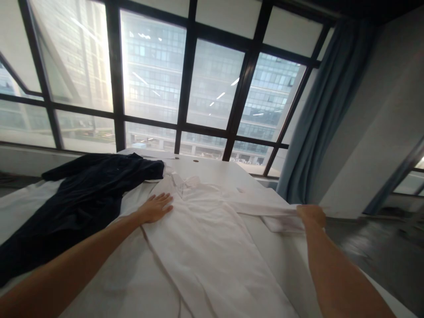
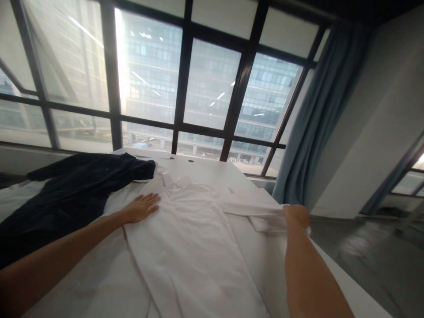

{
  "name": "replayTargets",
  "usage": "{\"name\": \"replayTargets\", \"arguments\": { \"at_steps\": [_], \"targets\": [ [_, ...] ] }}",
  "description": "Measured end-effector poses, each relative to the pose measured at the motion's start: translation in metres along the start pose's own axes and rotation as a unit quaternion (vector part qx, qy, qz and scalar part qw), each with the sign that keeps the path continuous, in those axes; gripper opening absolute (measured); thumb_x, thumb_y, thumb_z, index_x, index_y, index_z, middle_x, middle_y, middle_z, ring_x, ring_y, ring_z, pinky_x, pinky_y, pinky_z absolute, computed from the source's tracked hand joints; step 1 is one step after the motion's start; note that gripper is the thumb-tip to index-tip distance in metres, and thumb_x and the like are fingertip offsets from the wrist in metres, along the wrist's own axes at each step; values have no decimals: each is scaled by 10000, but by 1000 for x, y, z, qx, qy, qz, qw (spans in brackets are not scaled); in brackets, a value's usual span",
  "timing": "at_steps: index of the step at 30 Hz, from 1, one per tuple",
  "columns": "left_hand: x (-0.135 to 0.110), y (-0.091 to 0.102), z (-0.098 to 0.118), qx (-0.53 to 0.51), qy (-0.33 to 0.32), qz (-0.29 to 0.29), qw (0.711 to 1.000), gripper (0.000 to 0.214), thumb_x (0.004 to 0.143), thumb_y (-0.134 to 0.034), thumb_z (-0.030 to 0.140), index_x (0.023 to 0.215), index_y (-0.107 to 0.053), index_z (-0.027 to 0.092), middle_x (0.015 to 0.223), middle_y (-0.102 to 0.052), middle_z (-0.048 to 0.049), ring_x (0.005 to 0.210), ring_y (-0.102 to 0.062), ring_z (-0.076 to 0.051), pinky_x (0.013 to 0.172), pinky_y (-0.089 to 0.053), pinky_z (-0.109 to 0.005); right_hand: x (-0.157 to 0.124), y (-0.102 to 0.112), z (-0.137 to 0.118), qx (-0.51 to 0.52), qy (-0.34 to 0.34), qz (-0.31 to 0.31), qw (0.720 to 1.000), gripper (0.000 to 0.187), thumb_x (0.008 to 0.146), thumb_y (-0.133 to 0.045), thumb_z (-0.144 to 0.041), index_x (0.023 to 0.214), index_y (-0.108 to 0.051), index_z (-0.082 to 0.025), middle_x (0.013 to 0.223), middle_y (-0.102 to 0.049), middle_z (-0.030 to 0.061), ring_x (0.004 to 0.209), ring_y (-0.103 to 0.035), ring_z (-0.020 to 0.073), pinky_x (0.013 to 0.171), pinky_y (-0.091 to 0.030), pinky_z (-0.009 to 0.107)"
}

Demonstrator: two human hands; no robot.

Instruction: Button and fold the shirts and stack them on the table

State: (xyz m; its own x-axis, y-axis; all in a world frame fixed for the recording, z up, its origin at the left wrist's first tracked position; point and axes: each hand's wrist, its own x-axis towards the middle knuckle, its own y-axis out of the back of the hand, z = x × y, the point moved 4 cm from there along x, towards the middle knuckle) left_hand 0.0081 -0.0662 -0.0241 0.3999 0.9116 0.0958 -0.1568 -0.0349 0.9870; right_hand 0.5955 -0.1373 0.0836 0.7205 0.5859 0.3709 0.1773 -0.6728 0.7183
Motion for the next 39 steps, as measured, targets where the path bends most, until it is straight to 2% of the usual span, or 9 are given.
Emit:
{"name": "replayTargets", "arguments": {
  "at_steps": [3,9,12,15,18,20,28,33,39],
  "targets": [
    [-3,4,4,5,5,19,1000,595,959,-264,507,1471,-379,227,1560,-293,-77,1442,-248,-249,1145,-186,-483,-5,23,-29,58,-62,75,994,432,774,-455,-236,1095,-701,-82,1001,-655,271,973,-618,395,758,-487,480],
    [-26,44,20,-113,18,162,980,484,948,-316,446,1142,-647,152,1328,-582,-148,1287,-465,-296,1114,-290,-455,-93,58,-154,138,194,124,963,385,897,-365,-247,1151,-616,-104,1135,-635,175,1036,-594,244,910,-448,334],
    [-51,61,19,-272,95,127,949,676,941,-190,594,1142,-605,99,1140,-670,-186,1081,-618,-310,942,-470,-453,-199,61,-195,169,418,14,892,315,935,-385,-282,1066,-646,-164,1084,-655,124,1014,-588,205,896,-447,297],
    [-91,72,20,-432,125,35,893,893,843,-91,777,1231,-522,99,1047,-702,-188,858,-692,-288,705,-550,-397,-309,48,-199,130,609,-213,753,176,882,-543,-297,937,-687,-210,946,-685,62,900,-616,175,808,-460,260],
    [-137,75,23,-578,153,-81,798,992,697,-185,915,1205,-525,133,1103,-686,-206,864,-692,-294,642,-545,-359,-369,30,-181,52,662,-355,658,146,824,-642,-333,850,-698,-200,830,-679,29,724,-616,143,673,-446,237],
    [-162,76,23,-563,172,-114,800,972,637,-292,938,1144,-560,152,1107,-685,-195,831,-690,-275,608,-528,-323,-372,20,-174,28,640,-349,684,204,841,-628,-382,873,-703,-194,895,-678,42,724,-619,141,668,-441,245],
    [-190,65,45,-170,61,-33,983,538,594,-627,698,712,-630,173,734,-668,-42,685,-573,-185,601,-404,-263,-318,-17,-155,-13,554,-251,794,583,807,-624,-273,1372,-480,-255,1371,-501,77,1031,-617,224,841,-461,320],
    [-193,80,59,-255,74,-16,964,489,605,-659,638,721,-584,169,632,-563,1,618,-526,-161,548,-375,-244,-298,-17,-152,-29,529,-228,817,169,821,-566,-220,958,-666,-212,1101,-650,44,886,-636,186,761,-439,274],
    [-234,139,69,-459,7,-60,886,775,733,-661,572,1389,-430,230,714,-593,14,590,-545,-141,539,-417,-224,-282,5,-148,15,529,-181,829,109,827,-593,-258,915,-639,-212,971,-677,27,806,-612,164,702,-419,260]
  ]
}}
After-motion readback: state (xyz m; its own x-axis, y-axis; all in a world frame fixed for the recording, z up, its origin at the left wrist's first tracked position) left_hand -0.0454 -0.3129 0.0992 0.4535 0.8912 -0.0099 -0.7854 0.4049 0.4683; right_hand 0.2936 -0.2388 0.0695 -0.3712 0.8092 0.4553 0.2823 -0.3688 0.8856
